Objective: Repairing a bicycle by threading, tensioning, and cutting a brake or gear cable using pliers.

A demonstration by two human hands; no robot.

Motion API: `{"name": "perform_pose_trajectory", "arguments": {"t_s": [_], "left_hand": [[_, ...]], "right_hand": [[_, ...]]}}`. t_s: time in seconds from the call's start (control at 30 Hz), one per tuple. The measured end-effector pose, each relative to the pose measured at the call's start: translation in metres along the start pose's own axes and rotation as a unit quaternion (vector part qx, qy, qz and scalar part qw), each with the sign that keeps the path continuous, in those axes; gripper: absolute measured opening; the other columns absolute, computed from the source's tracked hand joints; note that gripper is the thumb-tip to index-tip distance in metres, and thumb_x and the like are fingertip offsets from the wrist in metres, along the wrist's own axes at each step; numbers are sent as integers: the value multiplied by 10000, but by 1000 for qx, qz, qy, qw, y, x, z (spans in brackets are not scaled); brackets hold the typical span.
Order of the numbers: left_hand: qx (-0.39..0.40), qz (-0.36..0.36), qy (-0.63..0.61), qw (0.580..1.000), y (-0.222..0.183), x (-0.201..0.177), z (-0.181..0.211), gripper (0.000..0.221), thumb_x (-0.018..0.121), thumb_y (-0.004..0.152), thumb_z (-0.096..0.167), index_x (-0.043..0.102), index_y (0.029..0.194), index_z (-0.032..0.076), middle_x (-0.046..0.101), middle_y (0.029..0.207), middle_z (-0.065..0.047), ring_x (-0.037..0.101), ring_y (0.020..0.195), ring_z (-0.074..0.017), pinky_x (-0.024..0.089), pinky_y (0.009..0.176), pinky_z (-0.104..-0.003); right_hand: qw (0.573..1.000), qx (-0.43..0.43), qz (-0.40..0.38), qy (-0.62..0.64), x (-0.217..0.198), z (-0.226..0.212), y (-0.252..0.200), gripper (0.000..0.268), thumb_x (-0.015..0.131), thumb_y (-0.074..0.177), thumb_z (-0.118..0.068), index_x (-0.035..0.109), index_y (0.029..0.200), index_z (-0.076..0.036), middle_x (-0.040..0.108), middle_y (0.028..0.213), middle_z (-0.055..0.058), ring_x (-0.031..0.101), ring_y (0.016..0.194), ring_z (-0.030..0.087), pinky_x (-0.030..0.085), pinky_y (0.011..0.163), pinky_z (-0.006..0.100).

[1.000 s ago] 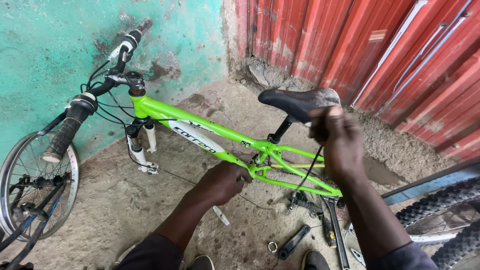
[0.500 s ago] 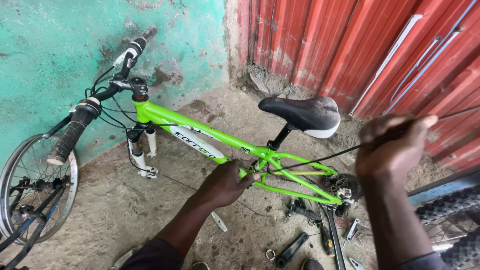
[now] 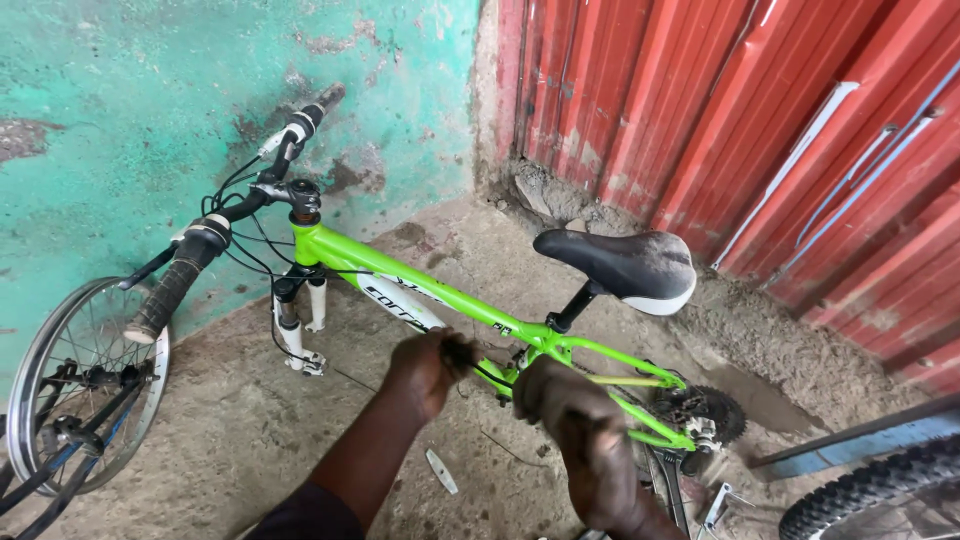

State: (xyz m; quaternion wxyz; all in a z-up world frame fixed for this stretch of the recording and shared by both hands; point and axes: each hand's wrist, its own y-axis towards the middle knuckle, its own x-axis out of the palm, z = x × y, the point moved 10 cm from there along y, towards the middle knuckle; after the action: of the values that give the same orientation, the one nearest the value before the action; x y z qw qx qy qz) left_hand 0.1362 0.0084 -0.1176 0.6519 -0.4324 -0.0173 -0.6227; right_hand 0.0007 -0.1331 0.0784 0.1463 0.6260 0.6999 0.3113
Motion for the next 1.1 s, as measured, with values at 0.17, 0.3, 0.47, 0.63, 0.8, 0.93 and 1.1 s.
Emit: {"name": "perform_pose_trajectory", "arguments": {"t_s": [0.17, 0.3, 0.47, 0.63, 0.8, 0.93, 1.1], "left_hand": [[182, -56, 114, 975, 32, -6, 36, 202, 405, 1091, 56, 601, 1114, 9, 583, 770, -120, 530, 639, -195, 510, 610, -360], [247, -6, 212, 945, 19, 2, 56, 285, 446, 1024, 25, 709, 1131, 43, 719, 876, -108, 601, 824, -163, 457, 810, -312], [366, -15, 333, 869, -25, 38, 89, 319, 488, 1011, 109, 733, 1215, 127, 671, 781, -28, 520, 668, -121, 455, 639, -283], [364, -28, 402, 840, -46, 60, 90, 323, 476, 1003, 140, 745, 1183, 136, 634, 719, -10, 511, 618, -118, 445, 604, -291], [325, -31, 400, 856, -47, 65, 82, 332, 485, 1007, 119, 749, 1205, 153, 602, 719, -6, 483, 611, -112, 433, 590, -282], [323, -49, 394, 859, -48, 67, 78, 337, 480, 1001, 122, 751, 1198, 153, 600, 729, -8, 474, 630, -115, 419, 596, -284], [322, -73, 372, 867, -50, 72, 74, 337, 487, 1009, 106, 747, 1222, 137, 582, 721, -10, 475, 631, -103, 393, 586, -278]], "right_hand": [[958, 33, -194, -211, 25, 16, 13, 584, 361, 1072, -477, 668, 808, -57, 537, 966, 97, 509, 1001, 261, 396, 935, 429], [948, 114, -249, -165, 28, 37, 17, 563, 528, 1000, -547, 658, 742, -64, 601, 883, 50, 559, 877, 217, 443, 815, 369], [934, 164, -317, -27, 46, 33, 12, 428, 737, 929, -460, 752, 823, -45, 705, 800, 81, 656, 759, 200, 516, 719, 352], [948, 141, -254, 130, 31, 40, 16, 257, 794, 876, -226, 717, 756, -12, 704, 756, 145, 655, 702, 255, 525, 654, 369], [953, 108, -244, 145, 26, 23, 27, 386, 793, 955, -318, 688, 731, -22, 681, 736, 174, 651, 670, 275, 519, 619, 371], [948, 115, -261, 144, 28, 16, 24, 399, 723, 987, -315, 651, 714, -33, 680, 756, 189, 651, 689, 302, 517, 634, 388], [939, 124, -286, 144, 36, 12, 23, 420, 654, 1019, -312, 614, 698, -44, 679, 775, 204, 652, 708, 330, 515, 649, 404]]}}
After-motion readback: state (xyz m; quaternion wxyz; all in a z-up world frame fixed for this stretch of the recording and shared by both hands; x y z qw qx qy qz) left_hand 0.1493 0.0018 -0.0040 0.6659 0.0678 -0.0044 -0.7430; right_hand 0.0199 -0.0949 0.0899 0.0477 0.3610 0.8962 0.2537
